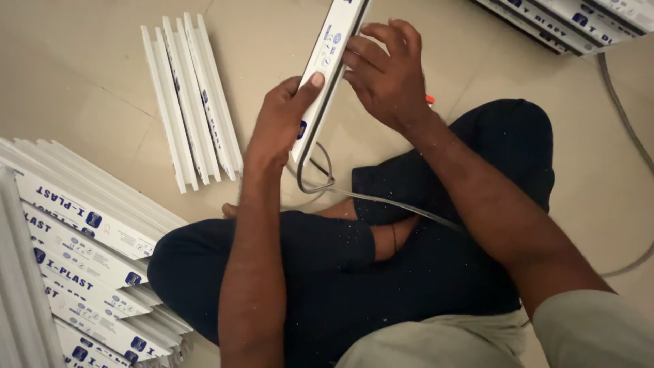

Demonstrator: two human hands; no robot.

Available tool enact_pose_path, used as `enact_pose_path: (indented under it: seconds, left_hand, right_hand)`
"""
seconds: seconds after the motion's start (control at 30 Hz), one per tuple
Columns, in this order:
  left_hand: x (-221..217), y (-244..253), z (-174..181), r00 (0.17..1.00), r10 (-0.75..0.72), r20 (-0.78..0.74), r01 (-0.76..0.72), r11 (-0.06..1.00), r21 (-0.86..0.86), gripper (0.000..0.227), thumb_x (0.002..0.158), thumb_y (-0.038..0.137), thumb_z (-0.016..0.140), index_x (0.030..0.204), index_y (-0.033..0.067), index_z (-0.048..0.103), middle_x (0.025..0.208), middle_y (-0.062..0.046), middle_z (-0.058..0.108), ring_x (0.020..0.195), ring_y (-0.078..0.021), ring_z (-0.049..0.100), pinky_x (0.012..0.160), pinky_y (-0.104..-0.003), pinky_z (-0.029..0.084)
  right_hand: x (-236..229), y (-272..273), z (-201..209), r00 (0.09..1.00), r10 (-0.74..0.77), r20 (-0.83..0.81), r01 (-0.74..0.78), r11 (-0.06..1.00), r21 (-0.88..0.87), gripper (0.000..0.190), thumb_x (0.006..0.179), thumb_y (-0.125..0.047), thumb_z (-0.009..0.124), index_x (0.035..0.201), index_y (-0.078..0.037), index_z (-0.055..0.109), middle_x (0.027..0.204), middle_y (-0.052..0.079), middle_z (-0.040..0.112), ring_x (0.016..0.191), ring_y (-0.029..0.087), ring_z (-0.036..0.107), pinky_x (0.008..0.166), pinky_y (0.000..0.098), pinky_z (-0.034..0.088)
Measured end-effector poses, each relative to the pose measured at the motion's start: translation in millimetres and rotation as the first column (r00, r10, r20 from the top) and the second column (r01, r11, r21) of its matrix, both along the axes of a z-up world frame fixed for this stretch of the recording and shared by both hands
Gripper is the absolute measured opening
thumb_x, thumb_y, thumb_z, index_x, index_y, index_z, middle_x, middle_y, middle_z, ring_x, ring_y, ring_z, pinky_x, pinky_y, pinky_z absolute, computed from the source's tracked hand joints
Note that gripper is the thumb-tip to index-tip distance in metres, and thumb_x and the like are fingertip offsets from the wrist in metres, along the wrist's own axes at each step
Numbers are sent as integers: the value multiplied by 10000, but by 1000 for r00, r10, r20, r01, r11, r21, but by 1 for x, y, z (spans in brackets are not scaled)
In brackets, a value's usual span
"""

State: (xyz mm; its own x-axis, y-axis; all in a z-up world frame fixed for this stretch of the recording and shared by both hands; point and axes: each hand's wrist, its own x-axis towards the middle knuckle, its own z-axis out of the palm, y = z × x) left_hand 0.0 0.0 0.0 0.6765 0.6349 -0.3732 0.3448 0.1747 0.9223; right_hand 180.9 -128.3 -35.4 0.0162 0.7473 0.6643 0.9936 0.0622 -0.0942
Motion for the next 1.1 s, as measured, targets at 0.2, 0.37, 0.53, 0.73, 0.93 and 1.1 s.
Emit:
enact_pose_path:
  seconds: [0.2,0.37,0.53,0.73,0.93,1.1]
  left_hand:
    - [5,3,-5,999,-19,-39,20,999,29,613,924,530,658,1119,-45,735,704,-22,632,588,-83,522,520,-249,425]
    - [7,8,-27,1000,-21,-6,21,998,-66,604,933,515,664,1122,-52,743,753,-35,642,637,-93,545,572,-233,436]
    - [21,21,-68,991,-70,114,93,974,-207,539,957,426,668,1272,-12,671,889,-55,672,717,-99,606,652,-248,526]
    - [14,31,-95,998,-21,-66,4,972,-235,503,918,312,687,1297,-16,642,935,-87,705,705,-151,683,639,-271,577]
    - [14,28,-99,998,63,-26,-67,985,-159,442,911,267,740,1201,-64,696,941,-113,719,661,-160,647,584,-260,560]
    - [15,27,-99,998,58,-7,-58,987,-151,437,921,268,742,1168,-91,701,942,-125,719,680,-148,660,595,-263,577]
  right_hand:
    - [8,5,-2,999,-33,-8,33,999,-18,319,935,-209,826,1200,-66,722,1299,31,648,1312,254,547,1157,538,332]
    - [19,4,-15,997,-21,-73,19,999,-32,391,905,-264,836,1212,-60,704,1331,55,657,1307,270,553,1161,514,340]
    - [30,4,-51,994,-98,-53,91,987,-131,400,937,-303,833,1252,-87,716,1303,38,682,1268,242,575,1116,489,371]
    - [29,15,-99,976,-212,-48,196,954,-229,379,913,-340,804,1175,-80,720,1205,61,690,1165,258,605,1022,434,408]
    - [30,12,-105,977,-206,62,212,969,-129,349,936,-348,800,1160,-93,721,1143,28,686,1078,227,610,971,417,420]
    - [33,13,-108,969,-227,96,237,965,-112,398,932,-383,808,1148,-61,718,1134,43,673,1049,231,600,972,416,421]
